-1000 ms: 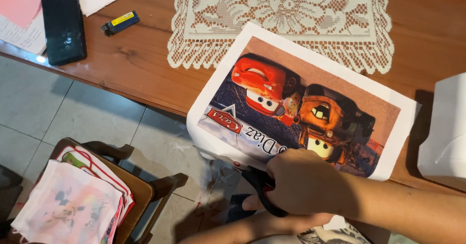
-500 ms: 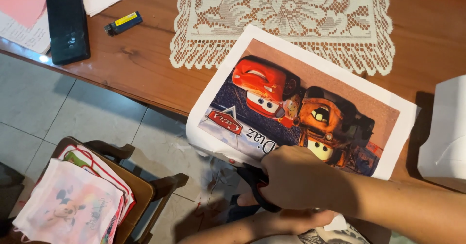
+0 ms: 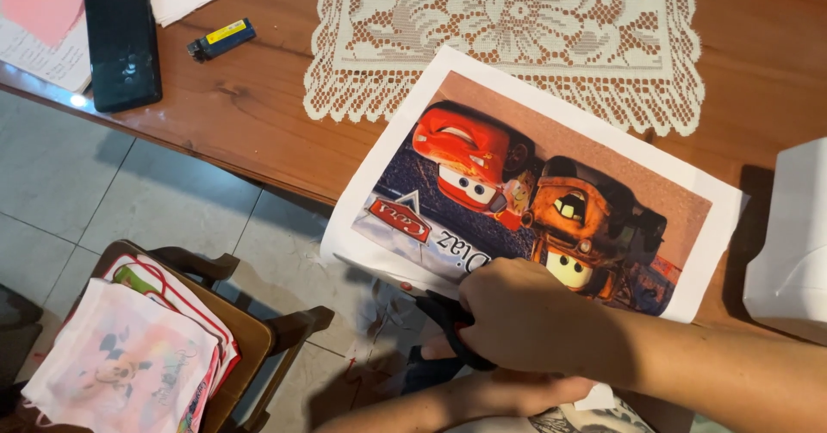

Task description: The person is using scissors to cut out a printed graphic of characters from the movie 'Cars' from a sheet of material on a workbench.

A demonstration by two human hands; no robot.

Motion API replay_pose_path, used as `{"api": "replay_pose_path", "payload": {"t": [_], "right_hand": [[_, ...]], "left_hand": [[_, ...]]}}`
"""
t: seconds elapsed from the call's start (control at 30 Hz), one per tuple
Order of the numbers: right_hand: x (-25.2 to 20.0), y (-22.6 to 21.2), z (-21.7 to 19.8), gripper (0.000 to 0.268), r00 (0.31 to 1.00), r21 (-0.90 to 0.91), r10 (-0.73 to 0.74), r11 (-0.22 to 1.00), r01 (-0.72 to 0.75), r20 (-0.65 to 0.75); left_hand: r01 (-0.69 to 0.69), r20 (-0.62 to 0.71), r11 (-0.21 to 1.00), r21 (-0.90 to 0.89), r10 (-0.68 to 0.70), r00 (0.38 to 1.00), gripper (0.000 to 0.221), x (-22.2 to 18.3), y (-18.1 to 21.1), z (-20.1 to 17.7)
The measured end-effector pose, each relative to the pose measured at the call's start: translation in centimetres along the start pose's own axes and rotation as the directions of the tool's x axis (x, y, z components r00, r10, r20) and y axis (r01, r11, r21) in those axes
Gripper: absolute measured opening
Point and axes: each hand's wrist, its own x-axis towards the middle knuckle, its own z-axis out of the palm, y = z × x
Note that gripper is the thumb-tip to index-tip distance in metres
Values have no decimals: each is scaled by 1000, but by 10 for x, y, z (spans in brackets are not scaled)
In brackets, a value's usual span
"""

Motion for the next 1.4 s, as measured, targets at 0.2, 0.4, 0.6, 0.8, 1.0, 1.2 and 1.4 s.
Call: {"api": "replay_pose_path", "payload": {"t": [0.2, 0.4, 0.6, 0.8, 1.0, 1.2, 1.4], "right_hand": [[-1, -13, -8, 70, 994, 66, 106, 992, -108, 39], [13, -2, 7, 69, 999, 31, 21, 999, -20, -35], [6, -7, -2, 71, 995, 46, -10, 999, 15, -101], [0, -23, -18, 73, 999, 19, 33, 999, -33, 34], [20, -10, 1, 70, 995, -11, -73, 997, 72, -69], [18, -20, -11, 69, 1000, 12, -11, 1000, 11, -26], [12, -32, -28, 65, 997, 24, 13, 1000, -15, 80]], "left_hand": [[155, 129, 914, -374, -114, 985, 79, 82, -6, -69], [369, 263, 813, -450, -274, 925, 75, 84, -10, -60], [190, 172, 741, -644, -102, 980, 72, 73, -7, -82], [356, 271, 600, -716, -230, 935, 91, 72, -4, -81], [304, 285, 775, -554, -167, 944, 100, 78, -13, -68], [484, 463, 857, -175, -362, 809, 109, 71, -8, -86], [222, 184, 858, -463, -152, 971, 53, 80, -28, -50]]}}
